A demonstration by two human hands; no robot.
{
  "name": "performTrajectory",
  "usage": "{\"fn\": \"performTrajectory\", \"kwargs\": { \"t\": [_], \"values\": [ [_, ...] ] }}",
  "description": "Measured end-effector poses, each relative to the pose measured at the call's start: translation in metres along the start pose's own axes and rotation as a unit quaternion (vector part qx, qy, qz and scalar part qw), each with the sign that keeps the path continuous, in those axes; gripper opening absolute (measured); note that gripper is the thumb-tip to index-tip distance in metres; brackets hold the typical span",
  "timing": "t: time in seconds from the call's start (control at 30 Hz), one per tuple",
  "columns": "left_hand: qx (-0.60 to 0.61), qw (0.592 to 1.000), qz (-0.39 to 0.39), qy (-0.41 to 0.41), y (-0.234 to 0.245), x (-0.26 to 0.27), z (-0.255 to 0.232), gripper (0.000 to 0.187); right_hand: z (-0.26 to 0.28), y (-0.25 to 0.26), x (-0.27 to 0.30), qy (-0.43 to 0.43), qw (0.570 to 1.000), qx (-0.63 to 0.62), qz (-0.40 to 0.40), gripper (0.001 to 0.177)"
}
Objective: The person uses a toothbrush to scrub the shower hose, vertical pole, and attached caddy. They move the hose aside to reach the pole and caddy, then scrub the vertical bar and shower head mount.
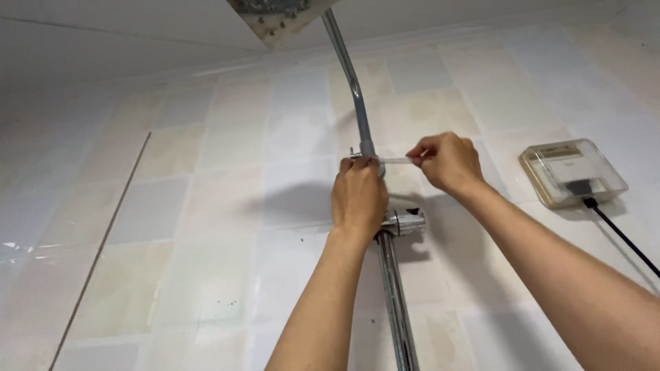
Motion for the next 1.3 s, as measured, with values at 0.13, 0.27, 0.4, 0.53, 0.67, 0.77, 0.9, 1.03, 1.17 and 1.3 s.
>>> {"fn": "performTrajectory", "kwargs": {
  "t": [0.13,0.27,0.4,0.53,0.67,0.77,0.9,1.03,1.17,1.3],
  "values": [
    [-0.056,0.998,0.001,-0.02,-0.013,-0.016,-0.012,0.038,0.011,0.0,-0.016,-0.036,0.999,0.002,-0.029,0.011],
    [-0.081,0.992,0.079,0.055,-0.013,-0.025,-0.006,0.041,0.014,-0.007,-0.018,-0.05,0.998,-0.012,-0.027,0.01],
    [-0.08,0.989,0.12,0.024,-0.012,-0.019,-0.012,0.048,-0.004,-0.004,-0.012,-0.044,0.998,-0.005,0.035,0.01],
    [-0.132,0.98,0.144,0.024,-0.029,-0.02,-0.031,0.049,-0.005,-0.002,-0.015,-0.064,0.998,0.008,0.011,0.01],
    [-0.135,0.975,0.165,0.066,-0.043,-0.032,-0.033,0.064,0.009,-0.009,-0.026,-0.082,0.996,-0.004,-0.021,0.01],
    [-0.144,0.967,0.197,0.075,-0.048,-0.029,-0.031,0.066,0.001,-0.009,-0.02,-0.084,0.996,-0.011,-0.018,0.01],
    [-0.161,0.956,0.234,0.076,-0.05,-0.013,-0.038,0.07,-0.003,-0.007,-0.012,-0.086,0.996,0.003,0.024,0.01],
    [-0.155,0.954,0.242,0.087,-0.055,-0.029,-0.038,0.076,0.004,-0.007,-0.022,-0.1,0.995,-0.007,-0.017,0.009],
    [-0.13,0.959,0.23,0.102,-0.058,-0.03,-0.035,0.072,0.002,-0.013,-0.015,-0.106,0.994,-0.026,-0.02,0.011],
    [-0.127,0.953,0.248,0.118,-0.052,-0.019,-0.042,0.069,0.002,-0.001,-0.011,-0.099,0.995,0.005,0.028,0.014]
  ]
}}
Point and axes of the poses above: each hand's wrist, its own x-axis away from the middle knuckle, its own y-axis out of the back of the hand, z = x × y, the point moved 3 cm from there along -x, towards the middle knuckle, and after that the axes turned 8 degrees about x, right-handed, at the moved point
